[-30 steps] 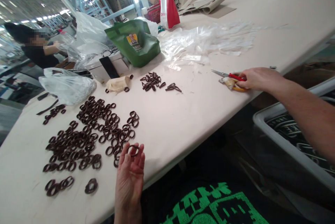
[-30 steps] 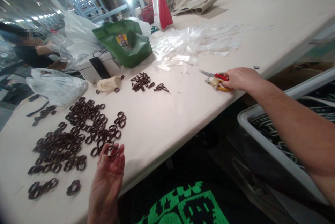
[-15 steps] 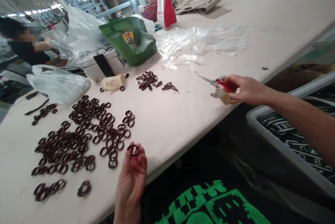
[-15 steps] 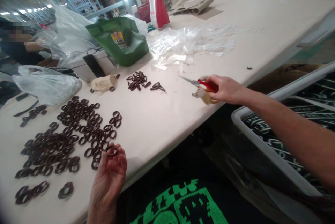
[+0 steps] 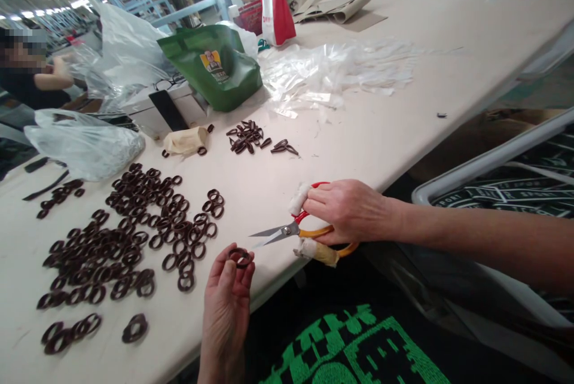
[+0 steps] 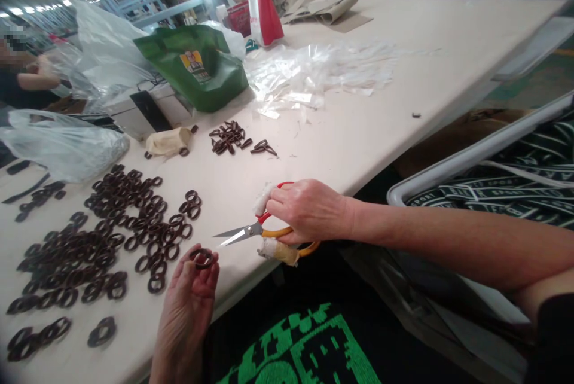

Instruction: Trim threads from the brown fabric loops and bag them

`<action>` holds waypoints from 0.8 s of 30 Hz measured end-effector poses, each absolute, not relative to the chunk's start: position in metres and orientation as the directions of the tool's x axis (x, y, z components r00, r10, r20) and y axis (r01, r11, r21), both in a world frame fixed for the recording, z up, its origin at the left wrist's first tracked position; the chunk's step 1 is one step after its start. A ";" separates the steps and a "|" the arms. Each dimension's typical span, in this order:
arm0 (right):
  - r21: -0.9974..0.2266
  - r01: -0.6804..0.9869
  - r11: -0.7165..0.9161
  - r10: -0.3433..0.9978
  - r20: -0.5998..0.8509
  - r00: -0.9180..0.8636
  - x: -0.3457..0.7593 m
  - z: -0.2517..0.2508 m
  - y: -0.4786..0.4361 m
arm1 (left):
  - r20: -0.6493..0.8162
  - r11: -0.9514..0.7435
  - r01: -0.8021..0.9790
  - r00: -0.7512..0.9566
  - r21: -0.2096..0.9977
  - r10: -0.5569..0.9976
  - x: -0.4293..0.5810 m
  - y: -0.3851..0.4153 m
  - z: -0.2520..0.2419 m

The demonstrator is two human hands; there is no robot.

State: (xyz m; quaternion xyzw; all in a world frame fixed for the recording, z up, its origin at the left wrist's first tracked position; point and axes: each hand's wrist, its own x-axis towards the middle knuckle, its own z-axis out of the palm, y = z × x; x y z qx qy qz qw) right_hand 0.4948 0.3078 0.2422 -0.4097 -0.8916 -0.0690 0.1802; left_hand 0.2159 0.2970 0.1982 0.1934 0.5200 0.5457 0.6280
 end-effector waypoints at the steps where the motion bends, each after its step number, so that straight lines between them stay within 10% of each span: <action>1: -0.011 0.748 0.664 0.697 0.373 -0.613 0.494 0.241 0.309 | -0.436 0.327 -0.476 -0.136 0.816 0.890 0.216 0.297 0.198; 24: 0.231 0.576 0.784 0.521 0.260 -0.813 0.488 0.252 0.325 | -0.498 0.431 -0.376 -0.098 0.820 0.862 0.223 0.301 0.199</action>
